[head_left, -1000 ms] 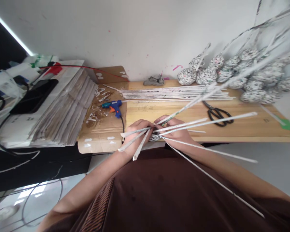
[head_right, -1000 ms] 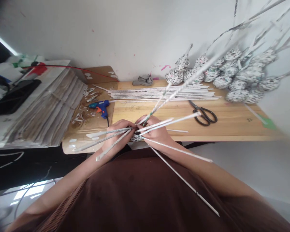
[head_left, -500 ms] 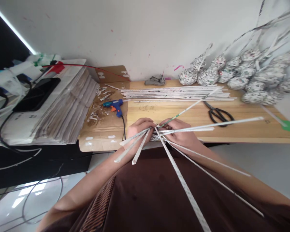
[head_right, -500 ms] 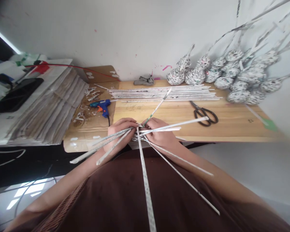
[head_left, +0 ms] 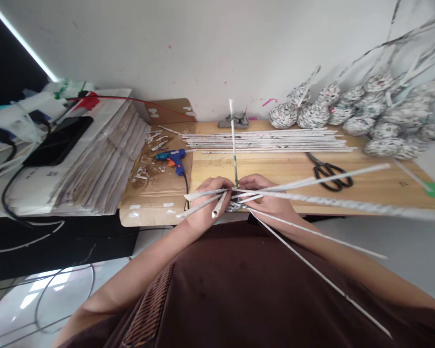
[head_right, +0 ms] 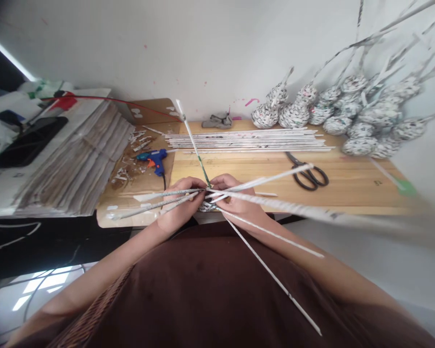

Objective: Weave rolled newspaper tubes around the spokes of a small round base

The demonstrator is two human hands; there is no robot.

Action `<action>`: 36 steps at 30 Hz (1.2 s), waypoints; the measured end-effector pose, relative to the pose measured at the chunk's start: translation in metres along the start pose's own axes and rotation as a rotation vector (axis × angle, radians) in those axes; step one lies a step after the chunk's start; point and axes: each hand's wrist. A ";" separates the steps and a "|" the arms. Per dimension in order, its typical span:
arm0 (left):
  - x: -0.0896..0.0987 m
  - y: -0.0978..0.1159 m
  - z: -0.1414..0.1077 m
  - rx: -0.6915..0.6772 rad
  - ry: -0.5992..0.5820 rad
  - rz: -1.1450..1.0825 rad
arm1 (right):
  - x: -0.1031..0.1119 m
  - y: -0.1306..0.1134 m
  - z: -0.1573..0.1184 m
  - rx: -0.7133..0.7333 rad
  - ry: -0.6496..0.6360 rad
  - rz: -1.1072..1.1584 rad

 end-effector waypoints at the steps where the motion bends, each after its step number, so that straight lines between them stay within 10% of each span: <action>1: 0.000 0.000 0.000 -0.001 -0.003 0.000 | 0.000 0.001 -0.001 0.004 0.012 -0.005; 17: 0.005 -0.002 0.006 -0.126 -0.059 -0.130 | -0.010 0.008 -0.005 -0.050 0.132 0.065; 36: 0.007 0.006 0.007 0.233 -0.068 -0.254 | 0.002 0.014 -0.011 0.158 0.098 -0.148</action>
Point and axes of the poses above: each hand's wrist, its own z-axis towards the middle knuckle, its own x-axis out of the back of the hand, y = z × x, and after that the axes turned 5 degrees about -x, right-handed
